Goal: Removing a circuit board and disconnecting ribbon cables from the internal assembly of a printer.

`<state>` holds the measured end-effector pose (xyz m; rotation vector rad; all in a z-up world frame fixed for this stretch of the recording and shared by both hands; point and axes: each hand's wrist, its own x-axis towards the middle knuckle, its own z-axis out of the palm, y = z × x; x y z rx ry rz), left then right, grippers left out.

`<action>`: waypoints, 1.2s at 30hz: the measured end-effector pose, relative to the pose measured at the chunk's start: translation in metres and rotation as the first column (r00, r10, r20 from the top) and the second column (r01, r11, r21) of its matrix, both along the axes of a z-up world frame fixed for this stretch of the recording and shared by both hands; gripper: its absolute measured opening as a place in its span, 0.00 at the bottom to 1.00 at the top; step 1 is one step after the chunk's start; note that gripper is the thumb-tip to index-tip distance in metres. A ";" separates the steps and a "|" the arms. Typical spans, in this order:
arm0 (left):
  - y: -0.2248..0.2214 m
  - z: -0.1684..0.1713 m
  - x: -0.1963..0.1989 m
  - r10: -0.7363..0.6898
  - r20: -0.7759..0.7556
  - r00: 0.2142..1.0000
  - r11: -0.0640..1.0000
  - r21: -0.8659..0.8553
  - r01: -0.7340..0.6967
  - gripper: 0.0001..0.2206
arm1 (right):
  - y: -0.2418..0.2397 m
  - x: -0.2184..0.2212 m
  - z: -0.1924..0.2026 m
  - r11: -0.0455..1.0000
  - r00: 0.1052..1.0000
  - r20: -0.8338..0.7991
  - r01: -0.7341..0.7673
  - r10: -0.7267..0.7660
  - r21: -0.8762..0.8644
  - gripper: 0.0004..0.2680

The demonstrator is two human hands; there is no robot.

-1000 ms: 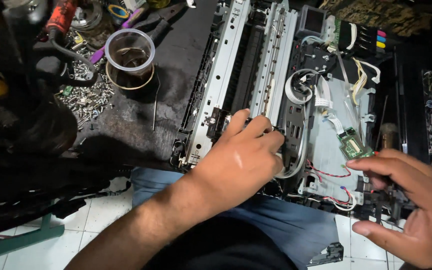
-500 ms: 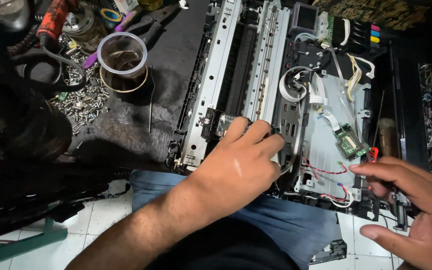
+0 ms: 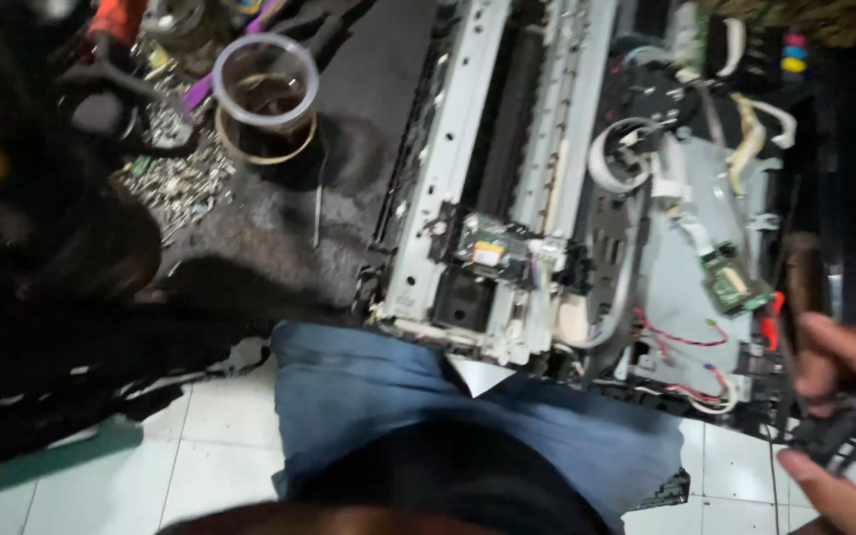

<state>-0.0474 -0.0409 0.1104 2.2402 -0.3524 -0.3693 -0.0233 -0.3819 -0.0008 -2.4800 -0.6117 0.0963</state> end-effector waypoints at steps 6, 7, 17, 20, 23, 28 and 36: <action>0.023 -0.007 -0.012 0.190 -0.739 0.647 0.949 0.306 0.071 0.09 | 0.001 -0.008 0.001 0.998 1.000 0.010 0.002 -0.002 0.058 0.40; 0.026 -0.008 -0.013 0.180 -0.738 0.650 0.950 0.301 0.079 0.09 | -0.011 0.002 -0.001 0.999 1.000 0.012 0.010 -0.011 0.053 0.40; 0.059 -0.094 -0.026 -0.226 0.071 0.972 0.951 0.234 0.204 0.18 | -0.006 0.017 -0.008 0.925 0.959 -0.027 -0.265 0.283 0.272 0.42; 0.048 -0.129 -0.030 -0.164 0.611 0.774 0.969 0.246 0.011 0.34 | 0.002 0.011 -0.007 0.950 0.973 -0.027 -0.217 0.228 0.225 0.40; 0.034 -0.134 -0.024 -0.162 0.595 0.787 0.961 0.277 -0.011 0.32 | 0.012 0.010 -0.009 0.942 0.977 0.005 -0.209 0.215 0.262 0.39; 0.019 -0.142 -0.015 -0.186 0.627 0.757 0.933 0.354 -0.064 0.18 | 0.015 0.004 -0.002 0.944 0.985 -0.047 -0.144 0.166 0.298 0.38; -0.002 -0.150 -0.014 -0.177 0.554 0.814 0.902 0.422 -0.091 0.20 | 0.007 0.017 -0.011 0.881 0.950 -0.109 -0.224 0.293 0.417 0.33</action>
